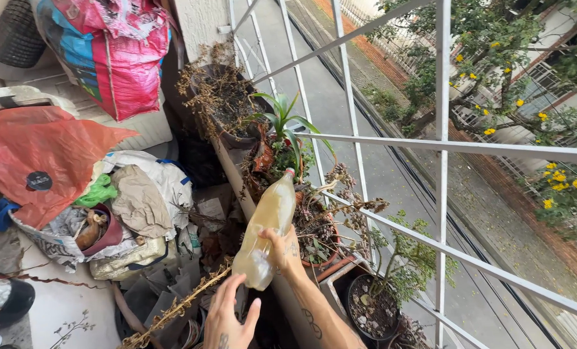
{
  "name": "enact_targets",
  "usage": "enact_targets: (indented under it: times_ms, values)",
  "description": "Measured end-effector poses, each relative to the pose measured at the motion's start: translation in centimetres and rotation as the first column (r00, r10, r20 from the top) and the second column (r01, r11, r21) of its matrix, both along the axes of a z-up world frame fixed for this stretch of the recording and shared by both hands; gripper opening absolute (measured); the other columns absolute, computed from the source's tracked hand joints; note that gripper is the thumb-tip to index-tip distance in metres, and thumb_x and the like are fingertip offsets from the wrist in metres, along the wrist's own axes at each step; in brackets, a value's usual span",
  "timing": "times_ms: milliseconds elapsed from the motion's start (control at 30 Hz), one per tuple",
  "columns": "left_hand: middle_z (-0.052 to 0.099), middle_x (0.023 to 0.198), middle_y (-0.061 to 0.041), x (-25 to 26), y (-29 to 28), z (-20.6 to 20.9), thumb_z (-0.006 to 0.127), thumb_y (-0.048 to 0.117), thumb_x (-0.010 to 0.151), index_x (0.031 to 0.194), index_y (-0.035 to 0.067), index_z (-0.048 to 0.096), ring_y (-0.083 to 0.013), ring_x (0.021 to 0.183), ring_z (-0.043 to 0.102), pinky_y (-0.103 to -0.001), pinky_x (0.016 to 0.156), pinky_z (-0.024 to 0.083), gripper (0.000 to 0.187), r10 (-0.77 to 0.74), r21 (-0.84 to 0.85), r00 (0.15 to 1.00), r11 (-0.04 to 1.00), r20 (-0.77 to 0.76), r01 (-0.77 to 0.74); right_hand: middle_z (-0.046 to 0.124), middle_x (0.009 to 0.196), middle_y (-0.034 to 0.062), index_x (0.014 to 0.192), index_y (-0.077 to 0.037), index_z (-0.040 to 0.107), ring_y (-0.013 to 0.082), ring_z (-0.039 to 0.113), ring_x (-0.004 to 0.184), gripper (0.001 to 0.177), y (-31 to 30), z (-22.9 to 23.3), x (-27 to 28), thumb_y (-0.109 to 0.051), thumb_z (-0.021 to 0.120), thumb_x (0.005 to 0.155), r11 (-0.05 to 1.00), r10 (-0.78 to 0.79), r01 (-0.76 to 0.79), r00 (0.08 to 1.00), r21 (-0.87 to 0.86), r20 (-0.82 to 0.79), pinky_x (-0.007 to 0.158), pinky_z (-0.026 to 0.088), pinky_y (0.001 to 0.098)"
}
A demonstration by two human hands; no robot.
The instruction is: Watering a variety of potted plants on a balcony using a watering can and refilling it from a large bottle.
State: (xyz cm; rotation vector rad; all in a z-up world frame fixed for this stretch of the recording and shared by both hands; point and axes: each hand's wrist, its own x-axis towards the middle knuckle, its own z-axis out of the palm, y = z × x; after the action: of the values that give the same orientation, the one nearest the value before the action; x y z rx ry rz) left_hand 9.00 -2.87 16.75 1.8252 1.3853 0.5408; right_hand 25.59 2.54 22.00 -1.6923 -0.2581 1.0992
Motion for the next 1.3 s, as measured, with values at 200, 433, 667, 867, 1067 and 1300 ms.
enact_targets:
  times_ms: [200, 433, 667, 867, 1067, 1300]
  values:
    - [0.031, 0.148, -0.009, 1.3, -1.0, -1.4, 0.078, 0.049, 0.064, 0.143, 0.024, 0.030, -0.0379, 0.136, 0.029, -0.048, 0.106, 0.031, 0.096, -0.038, 0.129, 0.971, 0.989, -0.238, 0.070, 0.064, 0.098, 0.0086, 0.110, -0.007, 0.056, 0.0184, 0.059, 0.081, 0.060, -4.1, -1.8, -1.4, -0.025, 0.068, 0.054, 0.992, -0.121, 0.118, 0.991, -0.040, -0.057, 0.068, 0.049, 0.0316]
    - [0.050, 0.130, -0.006, 0.0, -3.4, -2.4, 0.093, 0.034, 0.045, 0.137, 0.024, 0.040, -0.0249, 0.118, 0.054, -0.041, 0.095, 0.048, 0.106, -0.073, 0.168, 0.996, 0.983, -0.042, 0.079, 0.064, 0.100, 0.0118, 0.114, -0.004, 0.052, 0.0203, 0.061, 0.081, 0.068, -8.2, -2.3, -3.8, -0.026, 0.069, 0.052, 0.985, -0.168, 0.163, 0.978, -0.054, -0.127, 0.072, 0.051, 0.0328]
    - [0.049, 0.128, 0.001, -1.3, -5.2, -2.6, 0.086, 0.036, 0.047, 0.134, 0.031, 0.043, -0.0259, 0.109, 0.059, -0.042, 0.091, 0.051, 0.097, -0.072, 0.033, 0.979, 0.996, -0.191, 0.079, 0.059, 0.102, 0.0117, 0.112, -0.006, 0.050, 0.0213, 0.060, 0.087, 0.064, -10.9, -2.7, -5.5, -0.033, 0.067, 0.057, 0.981, -0.157, 0.130, 0.968, -0.144, -0.194, 0.076, 0.048, 0.0336]
    - [0.047, 0.129, 0.002, -2.0, -5.8, -3.8, 0.083, 0.036, 0.049, 0.135, 0.030, 0.043, -0.0233, 0.114, 0.055, -0.042, 0.091, 0.051, 0.095, -0.120, -0.006, 0.973, 0.993, -0.195, 0.122, 0.057, 0.106, 0.0096, 0.117, -0.010, 0.049, 0.0204, 0.057, 0.085, 0.067, -12.2, -3.3, -6.2, -0.039, 0.063, 0.057, 0.967, -0.173, 0.118, 0.956, -0.227, -0.238, 0.065, 0.047, 0.0339]
    - [0.048, 0.128, 0.006, -2.1, -6.8, -2.5, 0.081, 0.036, 0.050, 0.133, 0.032, 0.044, -0.0223, 0.113, 0.056, -0.042, 0.091, 0.051, 0.091, -0.138, -0.048, 0.967, 0.990, -0.216, 0.130, 0.055, 0.103, 0.0085, 0.115, -0.011, 0.047, 0.0202, 0.057, 0.081, 0.064, -13.6, -2.8, -6.4, -0.038, 0.062, 0.058, 0.965, -0.185, 0.119, 0.940, -0.234, -0.286, 0.061, 0.045, 0.0347]
    - [0.049, 0.127, 0.003, -1.9, -6.9, -2.8, 0.082, 0.033, 0.047, 0.132, 0.030, 0.045, -0.0221, 0.112, 0.057, -0.041, 0.091, 0.051, 0.093, -0.129, 0.009, 0.974, 0.991, -0.185, 0.133, 0.055, 0.106, 0.0070, 0.117, -0.009, 0.047, 0.0198, 0.059, 0.083, 0.066, -13.7, -1.6, -6.2, -0.039, 0.062, 0.060, 0.966, -0.183, 0.118, 0.940, -0.230, -0.287, 0.062, 0.048, 0.0346]
